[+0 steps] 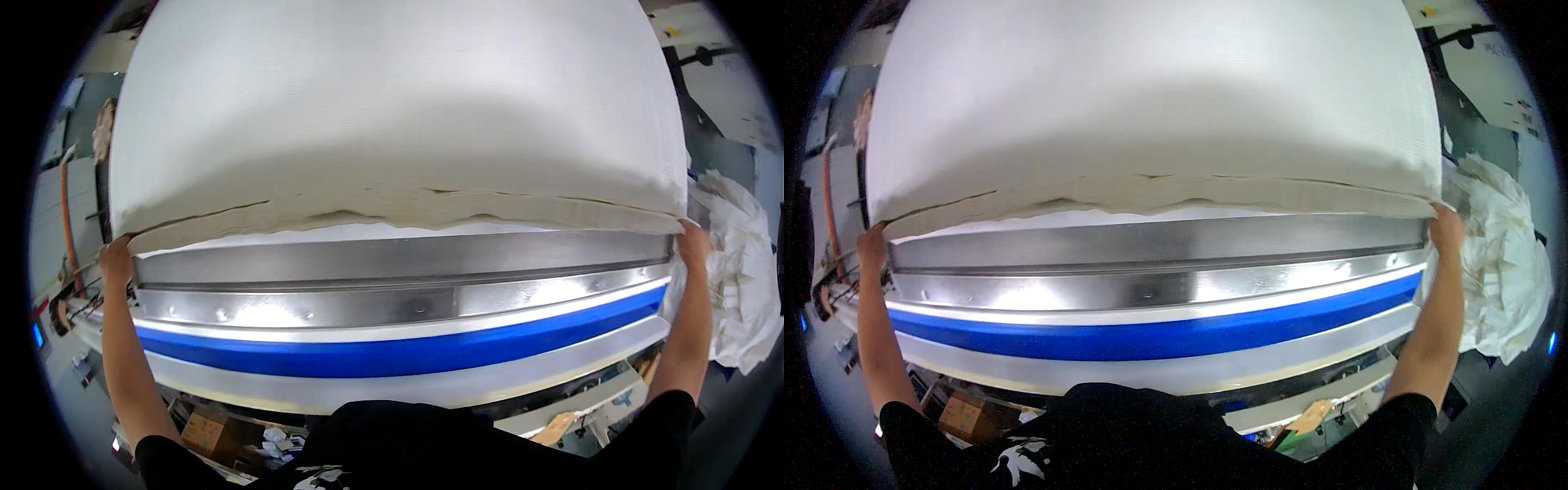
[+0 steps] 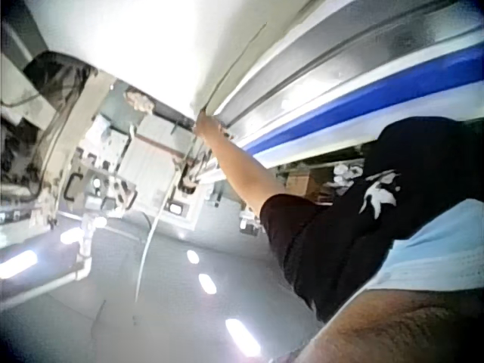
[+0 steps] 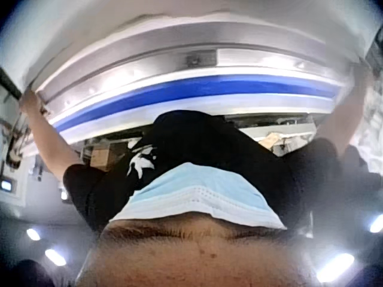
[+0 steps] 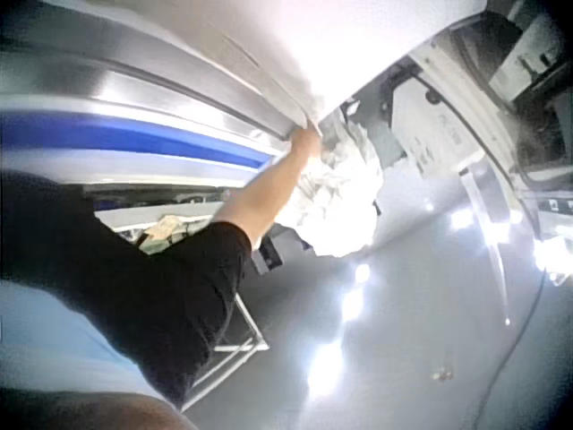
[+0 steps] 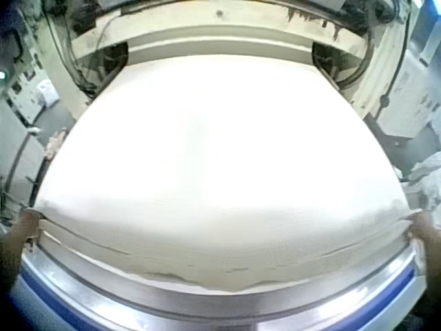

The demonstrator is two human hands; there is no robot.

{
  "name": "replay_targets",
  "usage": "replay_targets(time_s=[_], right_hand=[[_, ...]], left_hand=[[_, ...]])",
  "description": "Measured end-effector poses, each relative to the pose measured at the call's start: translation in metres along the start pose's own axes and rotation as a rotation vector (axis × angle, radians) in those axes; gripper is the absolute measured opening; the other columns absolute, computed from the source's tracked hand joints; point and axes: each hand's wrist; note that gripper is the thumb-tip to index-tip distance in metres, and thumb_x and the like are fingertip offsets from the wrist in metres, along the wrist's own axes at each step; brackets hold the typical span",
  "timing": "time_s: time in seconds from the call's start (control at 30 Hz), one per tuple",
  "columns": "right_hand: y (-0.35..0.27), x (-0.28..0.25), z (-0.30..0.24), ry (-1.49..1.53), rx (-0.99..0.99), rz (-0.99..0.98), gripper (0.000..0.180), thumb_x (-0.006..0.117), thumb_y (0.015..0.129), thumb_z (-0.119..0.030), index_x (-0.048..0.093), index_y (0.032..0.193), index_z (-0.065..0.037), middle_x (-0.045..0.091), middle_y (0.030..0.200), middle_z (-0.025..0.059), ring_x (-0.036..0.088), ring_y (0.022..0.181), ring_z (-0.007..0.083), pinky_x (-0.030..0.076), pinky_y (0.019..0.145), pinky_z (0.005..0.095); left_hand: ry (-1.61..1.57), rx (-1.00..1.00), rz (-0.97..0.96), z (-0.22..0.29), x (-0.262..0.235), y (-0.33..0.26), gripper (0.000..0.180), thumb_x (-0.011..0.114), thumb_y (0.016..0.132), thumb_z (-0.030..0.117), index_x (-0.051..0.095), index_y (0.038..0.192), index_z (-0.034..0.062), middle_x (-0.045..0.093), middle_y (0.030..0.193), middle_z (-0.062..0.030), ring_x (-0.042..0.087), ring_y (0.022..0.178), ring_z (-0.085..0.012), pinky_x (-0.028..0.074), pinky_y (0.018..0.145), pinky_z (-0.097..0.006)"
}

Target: The person repeatedly lifts and places large white sheets onto a conveyor-fed machine, aligning them along a blue guide rail. The person handles the sheets one at a time, smoothing and positioning each before the next lift.

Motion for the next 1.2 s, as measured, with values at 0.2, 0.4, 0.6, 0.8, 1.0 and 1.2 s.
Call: replay_targets(time_s=[0.2,0.4,0.6,0.8,1.0,1.2], right_hand=[[0.001,-0.005,0.083,-0.04,-0.184,0.203,0.038,0.053,0.077,-0.012,0.061,0.114,-0.015,0.063,0.104,0.0176,0.06,0.096,0.0338,0.047,0.083,0.0429],[-0.048,0.015,0.125,-0.047,-0.252,0.091,0.041,0.057,0.078,-0.011,0.057,0.118,-0.015,0.062,0.106,0.0155,0.058,0.098,0.0352,0.046,0.084,0.0436],[-0.117,0.055,0.092,-0.126,-0.369,-0.069,0.029,0.059,0.073,-0.013,0.066,0.101,-0.014,0.065,0.094,0.0135,0.061,0.088,0.0327,0.048,0.079,0.0425],[-0.147,0.103,0.082,-0.354,-0.524,-0.178,0.014,0.057,0.073,-0.018,0.068,0.078,-0.012,0.066,0.079,0.0117,0.063,0.074,0.0315,0.051,0.069,0.0439],[-0.15,0.137,0.08,-0.347,-0.571,-0.282,0.015,0.055,0.076,-0.018,0.068,0.076,-0.01,0.066,0.078,0.0133,0.063,0.076,0.0332,0.05,0.071,0.0451],[-0.136,0.198,0.123,-0.494,-0.506,-0.219,0.023,0.052,0.083,-0.024,0.066,0.073,-0.008,0.064,0.079,0.0142,0.062,0.079,0.0336,0.049,0.072,0.0455]], left_hand=[[0.047,-0.088,0.017,-0.061,-0.042,-0.047,0.032,0.046,0.082,0.008,0.064,0.107,0.015,0.065,0.102,-0.0113,0.06,0.096,-0.033,0.045,0.086,-0.042],[0.043,-0.053,-0.198,-0.073,-0.054,-0.105,0.032,0.048,0.08,0.005,0.066,0.104,0.0152,0.065,0.102,-0.0116,0.06,0.097,-0.0312,0.044,0.09,-0.04],[0.223,0.118,-0.609,-0.034,0.004,-0.177,0.034,0.051,0.077,0.007,0.066,0.106,0.0169,0.065,0.106,-0.007,0.061,0.1,-0.0255,0.041,0.096,-0.044],[0.383,0.214,-0.867,-0.014,0.077,-0.211,0.021,0.063,0.069,0.007,0.07,0.089,0.0098,0.068,0.097,-0.0094,0.064,0.096,-0.0258,0.05,0.081,-0.039],[0.334,0.203,-0.893,0.014,0.079,-0.197,0.019,0.062,0.074,0.012,0.071,0.091,0.0087,0.068,0.101,-0.0101,0.064,0.097,-0.0267,0.052,0.076,-0.039],[0.353,-0.12,-0.637,-0.015,0.118,-0.206,0.022,0.053,0.083,0.024,0.071,0.09,0.0121,0.068,0.098,-0.0101,0.065,0.091,-0.0285,0.046,0.077,-0.045]])
Point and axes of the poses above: each hand's wrist, its own y-axis towards the middle knuckle, its own x-axis out of the palm, z = x × y
